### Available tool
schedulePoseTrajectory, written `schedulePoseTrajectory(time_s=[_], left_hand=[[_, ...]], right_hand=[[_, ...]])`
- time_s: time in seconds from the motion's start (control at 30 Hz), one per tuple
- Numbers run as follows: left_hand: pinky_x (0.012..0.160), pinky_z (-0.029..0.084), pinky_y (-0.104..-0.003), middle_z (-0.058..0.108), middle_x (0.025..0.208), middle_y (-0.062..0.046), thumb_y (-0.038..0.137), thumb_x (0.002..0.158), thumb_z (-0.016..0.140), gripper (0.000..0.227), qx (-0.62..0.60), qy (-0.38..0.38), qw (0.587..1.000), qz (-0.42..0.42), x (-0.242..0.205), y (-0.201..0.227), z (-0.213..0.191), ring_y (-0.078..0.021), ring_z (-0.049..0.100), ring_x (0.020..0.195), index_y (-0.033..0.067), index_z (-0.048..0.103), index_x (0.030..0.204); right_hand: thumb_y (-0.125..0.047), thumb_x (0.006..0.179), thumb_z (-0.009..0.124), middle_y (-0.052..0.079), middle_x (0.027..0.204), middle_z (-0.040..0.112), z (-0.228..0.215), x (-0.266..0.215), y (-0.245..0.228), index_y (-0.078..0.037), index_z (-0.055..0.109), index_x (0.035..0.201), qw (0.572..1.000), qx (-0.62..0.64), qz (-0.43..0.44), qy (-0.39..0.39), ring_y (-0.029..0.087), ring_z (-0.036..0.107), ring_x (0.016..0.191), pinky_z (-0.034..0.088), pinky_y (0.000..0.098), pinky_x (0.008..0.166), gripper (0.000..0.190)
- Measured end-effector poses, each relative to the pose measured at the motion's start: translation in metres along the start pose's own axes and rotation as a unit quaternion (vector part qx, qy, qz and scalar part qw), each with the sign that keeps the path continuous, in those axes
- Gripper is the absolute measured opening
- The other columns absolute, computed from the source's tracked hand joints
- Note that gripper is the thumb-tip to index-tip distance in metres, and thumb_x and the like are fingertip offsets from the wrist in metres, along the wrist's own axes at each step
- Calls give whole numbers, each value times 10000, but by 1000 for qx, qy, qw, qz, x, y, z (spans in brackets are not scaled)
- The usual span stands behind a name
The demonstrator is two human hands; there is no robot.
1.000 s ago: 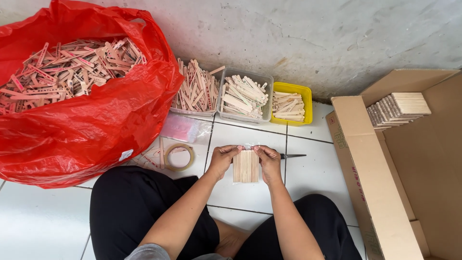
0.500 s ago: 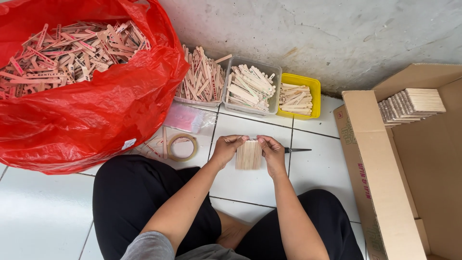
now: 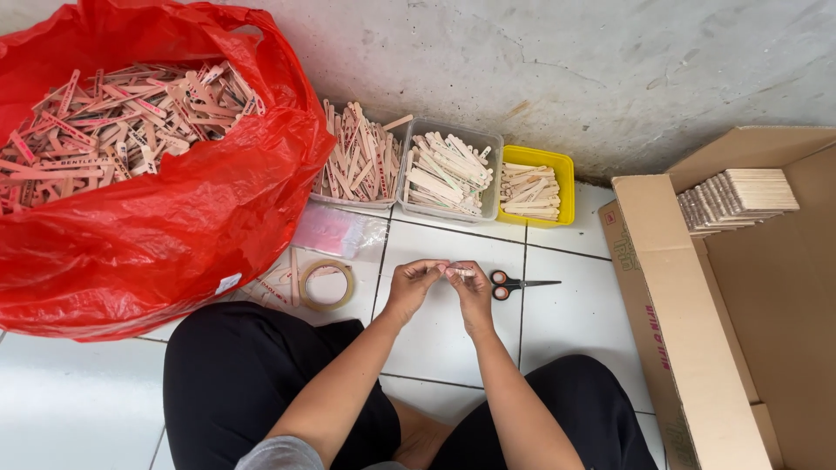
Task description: The person sits on the floor and packs a bundle of wooden sticks into a clear plastic bag. They fold the bag's opening, use scissors to trim the excess plastic, and then seal the package with a piece of clear tape.
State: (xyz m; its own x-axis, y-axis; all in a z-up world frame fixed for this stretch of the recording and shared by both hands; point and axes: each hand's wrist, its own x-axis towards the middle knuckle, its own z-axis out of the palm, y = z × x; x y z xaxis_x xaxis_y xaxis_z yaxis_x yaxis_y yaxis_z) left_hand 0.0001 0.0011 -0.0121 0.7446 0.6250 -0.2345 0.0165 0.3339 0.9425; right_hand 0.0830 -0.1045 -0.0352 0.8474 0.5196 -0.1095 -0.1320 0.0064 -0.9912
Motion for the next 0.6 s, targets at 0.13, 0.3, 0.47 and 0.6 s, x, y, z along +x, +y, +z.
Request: schedulePoseTrajectory(time_s=[0.13, 0.3, 0.47, 0.6], left_hand=[[941, 541, -293, 796, 909, -90, 55, 910, 740, 157, -20, 4, 1000, -9, 8, -1, 2, -83, 657, 905, 91, 813, 1045], [893, 560, -296, 792, 873, -96, 72, 892, 759, 152, -15, -5, 1000, -16, 13, -8, 7, -94, 672, 861, 82, 813, 1034], [890, 565, -280, 794, 868, -92, 61, 877, 771, 149, -4, -16, 1000, -3, 11, 6, 14, -82, 679, 870, 78, 813, 1019], [874, 558, -267, 792, 856, -67, 57, 862, 784, 157, -3, -9, 1000, -9, 5, 10, 16, -69, 653, 840, 83, 818, 1013]], right_hand=[[-139, 936, 759, -52, 851, 689, 3, 4, -4, -114, 702, 982, 1000, 7, 23, 17, 43, 601, 874, 493, 239, 883, 77], [-106, 918, 735, -37, 832, 663, 1, 10, 4, -133, 663, 905, 997, 68, 11, 42, 56, 604, 866, 484, 244, 870, 78], [-85, 916, 712, -30, 822, 662, -1, 9, -3, -109, 654, 893, 993, 106, 28, 45, 56, 613, 842, 486, 230, 856, 67], [-94, 893, 713, 3, 803, 646, -5, 7, -2, -91, 683, 890, 993, 108, 19, 45, 75, 597, 831, 477, 244, 862, 30]])
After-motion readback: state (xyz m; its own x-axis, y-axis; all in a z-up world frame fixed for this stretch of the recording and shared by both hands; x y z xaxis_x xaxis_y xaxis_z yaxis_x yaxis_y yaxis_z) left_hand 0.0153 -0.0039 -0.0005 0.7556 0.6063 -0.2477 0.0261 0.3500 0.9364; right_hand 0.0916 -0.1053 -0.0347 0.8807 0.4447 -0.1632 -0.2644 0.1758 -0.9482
